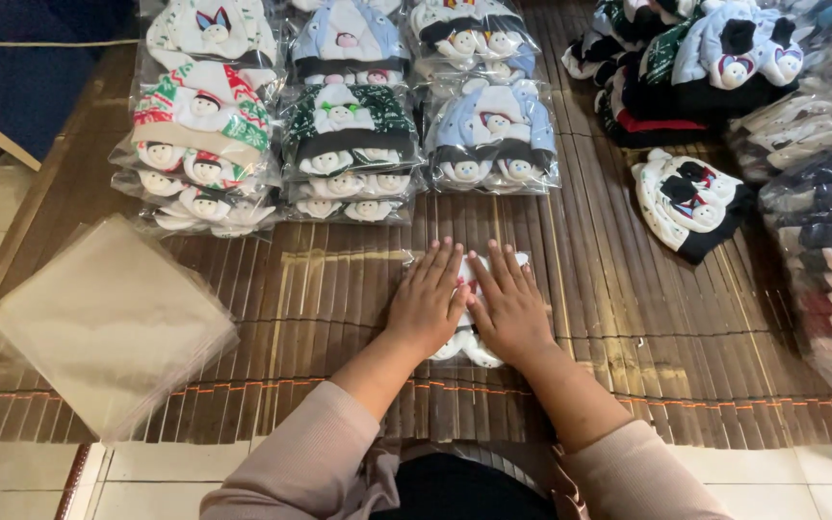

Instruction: Packaging baby hats and booties into plastic bags

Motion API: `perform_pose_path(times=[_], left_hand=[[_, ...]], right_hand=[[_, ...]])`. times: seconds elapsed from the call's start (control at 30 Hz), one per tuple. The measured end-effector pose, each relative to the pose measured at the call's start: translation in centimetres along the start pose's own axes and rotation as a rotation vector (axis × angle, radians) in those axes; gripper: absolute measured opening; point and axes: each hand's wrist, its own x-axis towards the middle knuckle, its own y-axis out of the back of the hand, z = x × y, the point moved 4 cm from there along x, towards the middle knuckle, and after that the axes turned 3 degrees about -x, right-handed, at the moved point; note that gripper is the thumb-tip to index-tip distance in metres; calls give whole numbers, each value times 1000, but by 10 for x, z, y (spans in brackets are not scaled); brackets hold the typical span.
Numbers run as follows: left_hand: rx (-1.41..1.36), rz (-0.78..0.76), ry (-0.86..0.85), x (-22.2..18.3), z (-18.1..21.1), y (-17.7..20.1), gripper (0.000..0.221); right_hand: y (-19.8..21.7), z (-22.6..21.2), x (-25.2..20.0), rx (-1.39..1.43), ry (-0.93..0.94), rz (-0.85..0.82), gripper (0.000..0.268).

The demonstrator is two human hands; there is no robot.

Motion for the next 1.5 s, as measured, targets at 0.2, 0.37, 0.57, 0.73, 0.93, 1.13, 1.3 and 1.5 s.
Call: perform_pose_path(times=[0.2, 0.37, 0.57, 0.73, 0.93, 1.13, 1.3, 1.5], left_hand=[[69, -3, 7, -4, -1, -3, 59], [55, -10, 18, -4, -3, -4, 61], [32, -42, 45, -5, -5, -9, 67], [52, -51, 54, -5, -5, -11, 67], [52, -66, 63, -5, -4, -10, 68], [47, -56, 58, -6, -6, -12, 68], [62, -52, 54, -7, -6, -14, 68], [68, -68, 61, -6, -6, -14, 67]], right_hand=[[1, -1, 1, -33, 13, 31, 65], [-2, -1, 3, -42, 5, 30, 65], [-5, -1, 4, -36, -9, 19, 63], [-6, -1, 4, -56, -7, 28, 64], [-7, -2, 4, -69, -1, 51, 63], [-8, -2, 3, -68, -17, 4, 63], [-8, -2, 4, -75, -25, -6, 63], [-11, -2, 3, -74, -16, 22, 64]])
